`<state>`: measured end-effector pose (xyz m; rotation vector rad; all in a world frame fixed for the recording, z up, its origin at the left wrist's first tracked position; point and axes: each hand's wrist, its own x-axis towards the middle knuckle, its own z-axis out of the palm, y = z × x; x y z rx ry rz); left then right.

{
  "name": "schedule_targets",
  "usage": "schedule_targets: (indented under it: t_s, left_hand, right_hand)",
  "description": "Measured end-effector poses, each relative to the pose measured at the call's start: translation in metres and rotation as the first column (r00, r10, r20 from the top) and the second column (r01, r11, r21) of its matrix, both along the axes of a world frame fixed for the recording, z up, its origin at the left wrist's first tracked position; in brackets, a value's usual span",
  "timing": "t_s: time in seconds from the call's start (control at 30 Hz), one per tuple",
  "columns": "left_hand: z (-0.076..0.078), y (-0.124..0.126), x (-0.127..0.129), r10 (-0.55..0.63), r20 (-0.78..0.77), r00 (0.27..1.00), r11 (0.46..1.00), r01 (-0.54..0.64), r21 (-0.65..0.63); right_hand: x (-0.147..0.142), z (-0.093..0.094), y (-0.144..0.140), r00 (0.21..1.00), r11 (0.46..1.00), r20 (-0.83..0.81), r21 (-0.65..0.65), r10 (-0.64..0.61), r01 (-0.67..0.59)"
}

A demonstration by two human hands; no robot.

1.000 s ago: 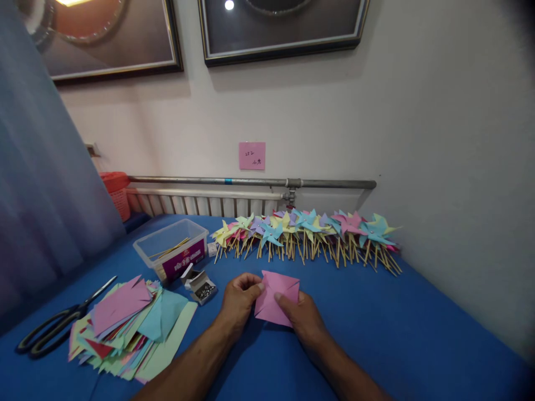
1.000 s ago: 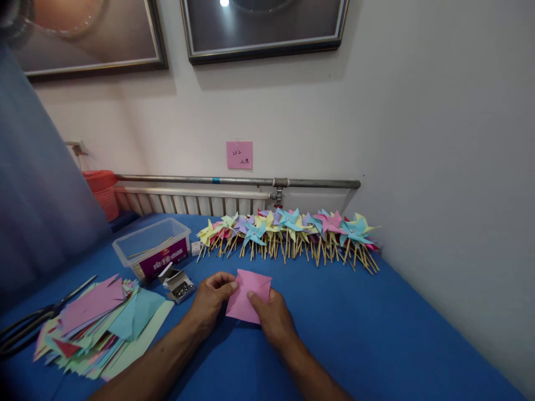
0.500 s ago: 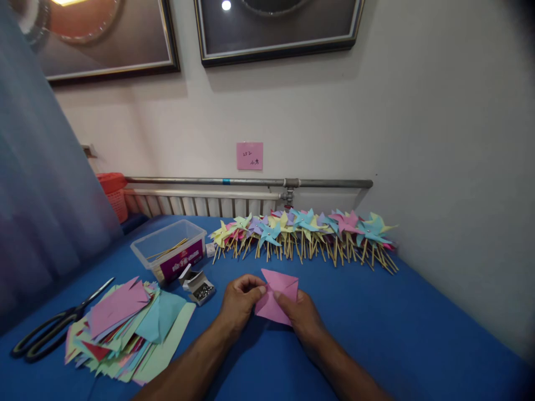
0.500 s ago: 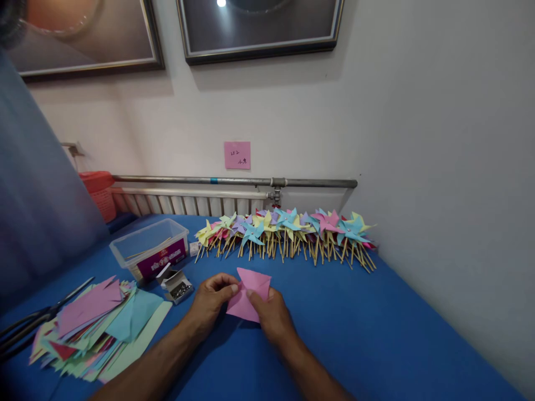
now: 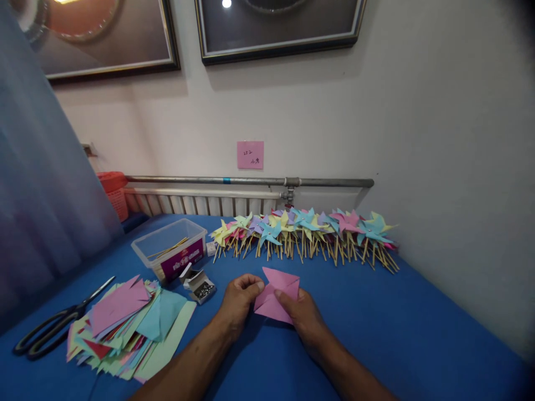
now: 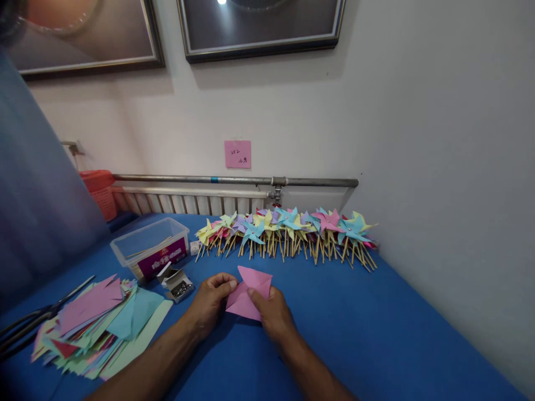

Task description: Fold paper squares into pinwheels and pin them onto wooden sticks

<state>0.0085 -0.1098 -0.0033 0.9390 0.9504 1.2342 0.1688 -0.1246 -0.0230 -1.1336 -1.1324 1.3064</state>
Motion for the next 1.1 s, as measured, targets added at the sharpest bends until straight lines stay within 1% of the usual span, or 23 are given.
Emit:
schedule_targets:
  t_s: [0.07, 0.17, 0.23, 0.33, 0.47, 0.6, 0.77, 0.83, 0.97, 1.1]
  left_hand:
    - [0.0, 0.0, 0.0, -0.016, 0.047, 0.999, 0.999, 0.017, -0.035]
    - [0.003, -0.001, 0.0, -0.066, 0.146, 0.987, 0.993, 0.079, -0.086]
    - [0.005, -0.002, 0.0, -0.099, 0.192, 0.976, 0.986, 0.122, -0.111]
    - [0.004, -0.003, 0.0, -0.121, 0.202, 0.972, 0.979, 0.15, -0.137]
    - [0.0, -0.002, 0.0, -0.128, 0.16, 0.979, 0.979, 0.15, -0.139]
    - [-0.001, -0.002, 0.0, -0.146, 0.125, 0.981, 0.979, 0.161, -0.123]
    - [-0.001, -0.001, 0.0, -0.141, 0.101, 0.985, 0.981, 0.153, -0.122]
    - [-0.001, 0.0, -0.001, -0.127, 0.049, 0.991, 0.985, 0.131, -0.113]
    - [0.0, 0.001, -0.002, -0.075, -0.122, 0.99, 0.996, 0.068, -0.058]
    - [0.003, 0.0, -0.003, -0.075, -0.169, 0.983, 0.997, 0.072, -0.024]
  right_hand:
    - [-0.001, 0.001, 0.0, 0.999, 1.0, -0.032, 0.002, 0.009, -0.009]
    - [-0.001, 0.0, 0.0, 0.996, 0.999, -0.076, 0.006, 0.052, -0.052]
    - [-0.001, -0.002, 0.002, 0.996, 0.998, -0.054, 0.011, 0.068, -0.067]
    - [0.0, -0.006, 0.005, 0.998, 0.998, 0.003, 0.023, 0.062, -0.062]
    - [0.001, -0.007, 0.007, 0.998, 0.999, 0.043, 0.016, 0.039, -0.04]
    - [0.001, -0.003, 0.005, 0.997, 0.999, 0.07, 0.017, 0.034, -0.035]
    - [-0.001, 0.003, 0.0, 0.998, 0.999, 0.05, 0.025, 0.043, -0.044]
    - [-0.002, 0.005, -0.001, 0.998, 0.999, 0.045, 0.019, 0.033, -0.034]
    - [-0.002, 0.006, 0.0, 0.998, 1.0, 0.062, 0.016, 0.021, -0.022]
    - [0.0, 0.007, 0.0, 0.996, 1.0, 0.09, 0.017, 0.017, -0.019]
